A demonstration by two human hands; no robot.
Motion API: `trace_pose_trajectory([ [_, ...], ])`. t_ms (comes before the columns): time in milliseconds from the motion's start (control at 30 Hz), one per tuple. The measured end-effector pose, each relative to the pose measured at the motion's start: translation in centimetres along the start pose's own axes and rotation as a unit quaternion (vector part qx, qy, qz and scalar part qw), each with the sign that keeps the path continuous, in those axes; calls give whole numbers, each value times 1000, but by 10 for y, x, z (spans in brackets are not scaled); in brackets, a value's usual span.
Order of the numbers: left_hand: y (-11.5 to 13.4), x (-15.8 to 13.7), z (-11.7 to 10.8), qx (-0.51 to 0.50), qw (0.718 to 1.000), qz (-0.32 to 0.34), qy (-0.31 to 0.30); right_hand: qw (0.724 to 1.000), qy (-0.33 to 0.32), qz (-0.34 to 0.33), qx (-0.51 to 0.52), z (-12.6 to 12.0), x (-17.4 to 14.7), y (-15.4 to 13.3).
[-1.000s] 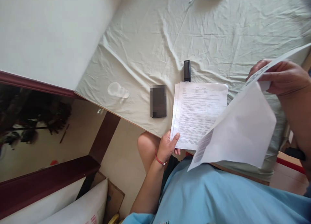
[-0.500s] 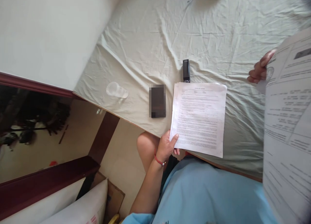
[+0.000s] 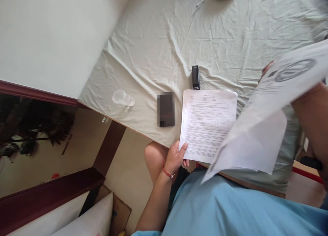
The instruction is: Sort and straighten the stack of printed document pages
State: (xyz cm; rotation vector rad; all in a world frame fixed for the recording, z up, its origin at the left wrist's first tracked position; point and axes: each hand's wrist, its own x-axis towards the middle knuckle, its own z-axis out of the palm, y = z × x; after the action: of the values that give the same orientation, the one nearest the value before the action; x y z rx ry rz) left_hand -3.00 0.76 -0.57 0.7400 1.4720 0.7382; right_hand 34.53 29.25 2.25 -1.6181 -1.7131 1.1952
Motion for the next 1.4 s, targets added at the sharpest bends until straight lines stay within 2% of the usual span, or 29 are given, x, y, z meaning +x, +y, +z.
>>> trace_pose_trajectory([
  [33, 0, 0, 0, -1, 1000, -1, -3, 998, -14, 14, 62, 0, -3, -4],
  [100, 0, 0, -1, -5, 1000, -5, -9, 986, -80, 92, 115, 0, -8, -12],
  [200, 2, 0, -1, -11, 1000, -13, -6, 959, -180, 190, 111, 1, -9, -18],
  [300, 6, -1, 1, -12, 1000, -14, 2, 946, -216, 222, 90, 3, -6, -18],
  [500, 6, -2, 2, -8, 1000, -11, 10, 956, -195, 212, 63, 7, -2, -13],
  [700, 3, -1, 1, -7, 1000, -8, 15, 960, -161, 219, 68, 0, -3, -14],
  [1100, 1, -1, 1, -20, 999, -17, 22, 953, -192, 218, 92, -2, -9, -21],
  [1400, 4, -1, 2, -25, 999, -15, 21, 957, -133, 228, 117, 1, -7, -21],
])
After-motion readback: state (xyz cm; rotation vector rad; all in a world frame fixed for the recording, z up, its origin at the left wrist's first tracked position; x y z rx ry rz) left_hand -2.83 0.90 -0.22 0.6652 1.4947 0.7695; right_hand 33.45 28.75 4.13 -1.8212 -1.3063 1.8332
